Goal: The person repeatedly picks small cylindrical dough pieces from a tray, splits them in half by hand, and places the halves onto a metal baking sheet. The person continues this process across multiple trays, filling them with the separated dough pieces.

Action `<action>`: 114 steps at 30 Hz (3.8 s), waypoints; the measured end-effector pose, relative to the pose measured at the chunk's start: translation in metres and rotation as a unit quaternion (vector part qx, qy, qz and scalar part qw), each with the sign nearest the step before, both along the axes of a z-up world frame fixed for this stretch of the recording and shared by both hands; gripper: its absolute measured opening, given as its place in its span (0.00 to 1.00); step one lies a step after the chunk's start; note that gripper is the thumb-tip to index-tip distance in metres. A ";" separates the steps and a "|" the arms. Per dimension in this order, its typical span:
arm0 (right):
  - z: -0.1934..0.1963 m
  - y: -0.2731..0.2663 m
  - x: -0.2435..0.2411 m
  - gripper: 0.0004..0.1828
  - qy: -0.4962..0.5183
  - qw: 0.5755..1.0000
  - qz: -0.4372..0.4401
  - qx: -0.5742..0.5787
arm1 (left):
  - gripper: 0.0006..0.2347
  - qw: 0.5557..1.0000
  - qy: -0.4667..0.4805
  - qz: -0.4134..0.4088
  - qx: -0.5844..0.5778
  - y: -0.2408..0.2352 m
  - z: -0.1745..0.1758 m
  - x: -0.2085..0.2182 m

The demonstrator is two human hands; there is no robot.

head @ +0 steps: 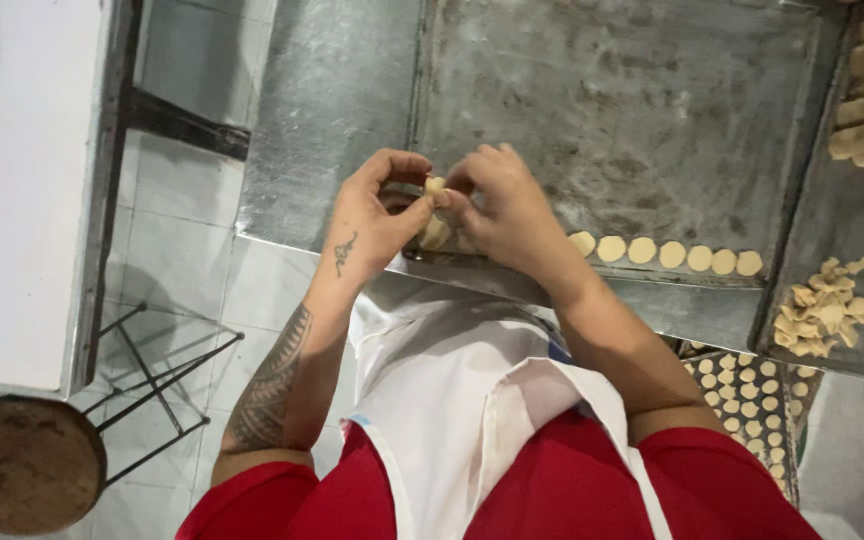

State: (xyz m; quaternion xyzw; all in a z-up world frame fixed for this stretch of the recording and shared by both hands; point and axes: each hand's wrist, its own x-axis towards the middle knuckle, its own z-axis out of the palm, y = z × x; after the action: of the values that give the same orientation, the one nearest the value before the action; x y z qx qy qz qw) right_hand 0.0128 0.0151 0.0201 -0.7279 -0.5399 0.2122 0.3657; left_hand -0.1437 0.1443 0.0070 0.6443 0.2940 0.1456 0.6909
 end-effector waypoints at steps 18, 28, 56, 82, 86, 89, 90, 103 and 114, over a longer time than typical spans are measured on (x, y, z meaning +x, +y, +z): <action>-0.002 -0.046 0.028 0.07 -0.073 0.994 -0.066 -0.050 | 0.17 0.998 0.018 -0.057 -0.005 -0.025 0.007 0.033; -0.012 -0.070 0.045 0.07 -0.079 0.993 -0.084 -0.021 | 0.18 0.996 0.034 -0.083 -0.011 -0.041 0.006 0.056; -0.046 -0.311 0.273 0.09 -0.266 0.865 -0.424 -0.041 | 0.29 0.798 0.016 -0.298 0.524 -0.101 0.004 0.075; -0.058 -0.242 0.240 0.28 -0.150 0.765 -0.625 -0.031 | 0.21 0.926 -0.045 -0.246 0.282 -0.107 0.023 0.082; -0.035 -0.201 0.170 0.29 -0.207 0.848 -0.487 0.022 | 0.20 0.968 -0.008 -0.229 0.107 -0.115 0.013 0.113; -0.016 -0.159 0.104 0.36 -0.268 0.909 -0.315 0.049 | 0.22 0.981 -0.050 -0.189 -0.019 -0.118 -0.011 0.144; -0.006 -0.149 0.087 0.33 -0.290 0.921 -0.255 0.047 | 0.23 0.981 -0.064 -0.169 -0.062 -0.118 -0.018 0.151; -0.008 -0.127 0.079 0.15 0.019 0.984 -0.178 -0.025 | 0.13 0.989 0.009 -0.143 -0.041 -0.074 -0.004 0.103; -0.024 -0.133 0.080 0.13 0.203 0.962 -0.170 -0.065 | 0.22 0.982 0.021 -0.170 -0.082 -0.083 -0.001 0.117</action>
State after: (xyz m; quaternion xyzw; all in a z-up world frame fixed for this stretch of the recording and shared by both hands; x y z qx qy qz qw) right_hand 0.0930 -0.1176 -0.0042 -0.7732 -0.3075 0.3244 0.4499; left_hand -0.0270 0.0610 0.0060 0.6292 0.2050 -0.0119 0.7496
